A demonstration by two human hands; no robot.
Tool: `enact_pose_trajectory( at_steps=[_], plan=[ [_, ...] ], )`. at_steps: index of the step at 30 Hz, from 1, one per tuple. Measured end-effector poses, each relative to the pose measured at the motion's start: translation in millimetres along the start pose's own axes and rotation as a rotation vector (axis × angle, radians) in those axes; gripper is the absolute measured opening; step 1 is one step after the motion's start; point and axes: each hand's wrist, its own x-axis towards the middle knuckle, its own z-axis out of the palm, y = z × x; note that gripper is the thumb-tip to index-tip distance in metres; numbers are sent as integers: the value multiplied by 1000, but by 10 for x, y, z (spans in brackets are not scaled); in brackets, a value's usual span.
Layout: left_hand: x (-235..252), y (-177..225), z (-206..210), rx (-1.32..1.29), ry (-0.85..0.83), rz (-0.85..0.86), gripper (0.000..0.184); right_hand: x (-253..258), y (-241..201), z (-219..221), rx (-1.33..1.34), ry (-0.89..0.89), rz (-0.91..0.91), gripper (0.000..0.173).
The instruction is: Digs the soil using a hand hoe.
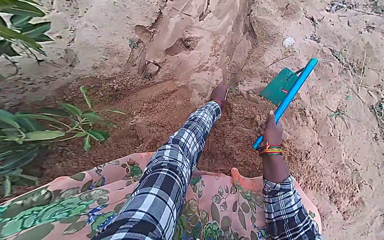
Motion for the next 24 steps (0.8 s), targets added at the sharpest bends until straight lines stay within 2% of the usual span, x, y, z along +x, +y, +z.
enact_pose_trajectory(
  at_steps=[5,7,9,11,14,17,20,21,24],
  plan=[
    [473,162,72,210,-287,-14,69,63,92,87,-14,-21,-19,33],
    [498,156,116,224,-325,-51,80,105,139,110,-49,-26,-22,32],
    [414,189,79,244,-306,-108,64,129,174,129,-98,-31,-23,32],
    [277,210,-4,334,-320,-93,47,140,207,136,-138,-35,-21,34],
    [99,64,14,342,-340,-16,37,122,207,140,-190,-27,-26,36],
    [-244,37,88,259,-380,-6,38,112,200,140,-264,-10,-38,38],
    [-543,149,169,145,-381,-149,45,83,216,112,-324,-42,-86,42],
    [-602,182,198,95,-366,-190,47,62,211,104,-323,-60,-120,42],
    [-698,179,365,-51,-296,-248,37,-62,157,94,-241,-159,-321,41]
  ],
)
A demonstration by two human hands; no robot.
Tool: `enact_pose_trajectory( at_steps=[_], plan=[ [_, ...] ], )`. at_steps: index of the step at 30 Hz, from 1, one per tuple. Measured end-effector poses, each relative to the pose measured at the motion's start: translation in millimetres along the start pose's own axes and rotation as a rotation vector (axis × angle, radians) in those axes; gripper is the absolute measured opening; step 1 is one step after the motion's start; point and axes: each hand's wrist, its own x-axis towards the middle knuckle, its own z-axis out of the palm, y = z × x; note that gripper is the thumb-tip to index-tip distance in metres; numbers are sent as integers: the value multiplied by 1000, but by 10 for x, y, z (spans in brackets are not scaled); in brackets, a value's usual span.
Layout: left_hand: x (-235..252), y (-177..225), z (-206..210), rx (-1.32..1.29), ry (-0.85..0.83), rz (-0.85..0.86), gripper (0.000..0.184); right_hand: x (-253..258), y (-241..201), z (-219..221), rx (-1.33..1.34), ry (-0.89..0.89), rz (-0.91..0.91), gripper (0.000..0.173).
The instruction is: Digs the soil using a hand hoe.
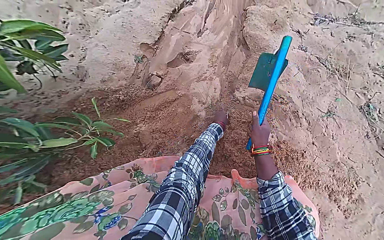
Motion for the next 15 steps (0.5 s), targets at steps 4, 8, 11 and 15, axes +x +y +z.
enact_pose_trajectory(
  at_steps=[4,8,11,15],
  plan=[
    [-109,-95,147,-180,26,-17,42,-126,-64,63,141,-134,-321,41],
    [-351,-190,163,-241,39,-26,44,-110,122,250,19,-227,-237,44],
    [-616,-335,190,-436,153,-55,43,22,163,317,-127,-363,270,49],
    [-832,-818,137,-665,424,-224,53,16,253,336,-202,-341,454,54]
  ],
)
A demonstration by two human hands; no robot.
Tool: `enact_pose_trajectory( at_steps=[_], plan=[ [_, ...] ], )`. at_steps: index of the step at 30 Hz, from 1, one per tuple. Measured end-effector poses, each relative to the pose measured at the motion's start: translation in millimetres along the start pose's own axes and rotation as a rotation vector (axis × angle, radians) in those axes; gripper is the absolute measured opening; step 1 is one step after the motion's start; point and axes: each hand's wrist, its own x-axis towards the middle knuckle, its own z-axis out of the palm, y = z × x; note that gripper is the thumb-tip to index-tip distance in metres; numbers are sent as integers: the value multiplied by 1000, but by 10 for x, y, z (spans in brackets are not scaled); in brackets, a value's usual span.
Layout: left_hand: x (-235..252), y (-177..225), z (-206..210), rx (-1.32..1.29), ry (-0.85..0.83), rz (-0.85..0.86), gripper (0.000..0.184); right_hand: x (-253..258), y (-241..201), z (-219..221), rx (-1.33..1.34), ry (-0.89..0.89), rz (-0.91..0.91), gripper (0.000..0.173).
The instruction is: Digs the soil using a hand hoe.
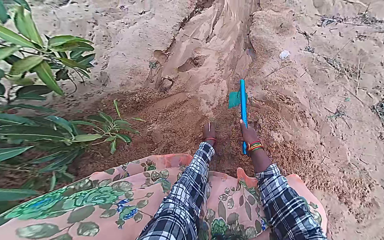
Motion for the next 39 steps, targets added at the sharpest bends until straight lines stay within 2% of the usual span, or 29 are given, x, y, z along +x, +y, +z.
enact_pose_trajectory(
  at_steps=[2,3,4,5,6,7,8,9,10,11,13,15,18,22,24,26,28,30,33,36,39],
  plan=[
    [-19,-124,-243,-88,215,17,60,-22,86,78,11,50,-65,55],
    [-78,-67,-326,-114,349,33,62,-62,83,104,36,89,-114,57],
    [-215,184,-449,-126,416,-4,59,-105,47,110,82,129,-186,56],
    [-445,684,-768,-169,203,-220,56,-144,-18,85,134,155,-268,54],
    [-567,1009,-900,-228,179,-330,53,-167,-69,44,188,178,-353,52],
    [-591,1131,-932,-241,201,-356,52,-187,-106,-17,225,196,-429,50],
    [-505,1044,-929,-183,185,-313,53,-203,-138,-82,240,225,-492,49],
    [-304,769,-866,-104,194,-202,55,-219,-170,-151,226,270,-533,48],
    [-1,345,-672,-75,351,-24,56,-223,-190,-210,201,342,-547,47],
    [239,98,-614,-53,329,20,58,-221,-197,-260,153,435,-535,46],
    [484,-47,-557,47,168,-26,60,-190,-197,-349,42,632,-469,46],
    [603,-93,-434,174,22,-107,70,-164,-210,-455,-57,729,-367,47],
    [673,-268,-203,385,-150,-200,82,-33,-170,-580,-37,628,-204,52],
    [481,-287,-121,512,-235,-159,62,239,13,-624,150,416,-75,53],
    [334,-275,-177,503,-219,-121,55,269,72,-577,236,360,-63,50],
    [234,-232,-206,467,-128,-60,54,290,90,-546,306,341,-58,48],
    [154,-91,-200,480,-74,14,51,314,99,-512,275,411,-69,46],
    [73,139,-164,488,-92,84,46,289,79,-511,207,511,-99,47],
    [-11,585,-3,465,-167,184,46,211,-10,-589,244,616,-175,44],
    [-84,949,298,479,-273,276,43,82,-113,-661,418,659,-208,36],
    [-36,1011,656,547,-366,334,51,98,-107,-687,461,656,-222,31]
  ],
)
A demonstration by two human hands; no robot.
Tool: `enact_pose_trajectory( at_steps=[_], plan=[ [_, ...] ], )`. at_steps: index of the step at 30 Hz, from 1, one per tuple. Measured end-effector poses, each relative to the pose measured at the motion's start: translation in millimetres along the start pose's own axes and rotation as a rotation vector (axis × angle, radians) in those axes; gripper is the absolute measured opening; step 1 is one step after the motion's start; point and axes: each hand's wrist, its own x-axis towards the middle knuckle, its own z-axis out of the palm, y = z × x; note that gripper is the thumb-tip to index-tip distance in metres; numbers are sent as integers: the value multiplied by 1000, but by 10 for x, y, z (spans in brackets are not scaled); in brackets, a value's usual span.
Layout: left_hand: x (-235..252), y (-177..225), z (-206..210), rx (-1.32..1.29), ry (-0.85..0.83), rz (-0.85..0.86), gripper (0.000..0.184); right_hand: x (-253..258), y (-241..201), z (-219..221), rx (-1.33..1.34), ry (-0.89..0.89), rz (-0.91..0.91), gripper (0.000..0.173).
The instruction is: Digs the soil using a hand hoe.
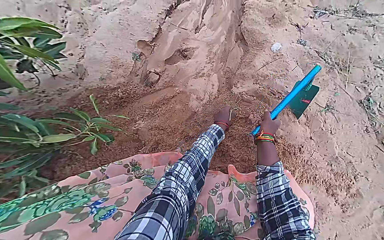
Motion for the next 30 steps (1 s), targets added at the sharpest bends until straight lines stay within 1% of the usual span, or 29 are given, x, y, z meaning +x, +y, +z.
enact_pose_trajectory(
  at_steps=[1,3,5,6,7,9,12,14,17,19,21,23,25,28,29,30],
  plan=[
    [46,24,84,46,-40,6,55,21,29,5,-26,-11,7,33],
    [80,15,227,115,-86,4,51,32,78,27,-78,-34,37,36],
    [37,-22,278,107,-64,3,43,46,113,38,-81,-61,45,38],
    [-5,-55,259,59,-19,-1,38,42,108,37,-71,-69,44,38],
    [-58,-103,203,-9,34,-17,37,19,93,34,-57,-82,39,38],
    [-139,-266,30,-109,143,-73,38,26,102,34,-7,-95,13,31],
    [-206,-701,-327,-86,270,-161,41,74,120,21,20,-108,16,28],
    [-192,-1063,-561,-28,297,-217,44,78,119,19,25,-114,12,29],
    [-265,-1478,-792,19,245,-281,48,16,77,8,40,-122,13,30],
    [-368,-1613,-831,-38,184,-338,50,-22,53,8,37,-125,14,28],
    [-451,-1684,-753,-145,112,-415,55,-51,43,2,30,-128,12,28],
    [-471,-1714,-591,-190,50,-444,55,-50,54,3,-2,-119,11,32],
    [-498,-1632,-442,-182,3,-424,53,-25,80,18,-31,-111,19,35],
    [-521,-1457,-260,-118,-81,-353,50,-32,92,40,-41,-107,18,32],
    [-518,-1412,-231,-127,-96,-331,49,-45,88,47,-41,-110,18,29],
    [-520,-1370,-237,-201,-85,-329,50,-59,77,52,-44,-120,21,27]
  ],
)
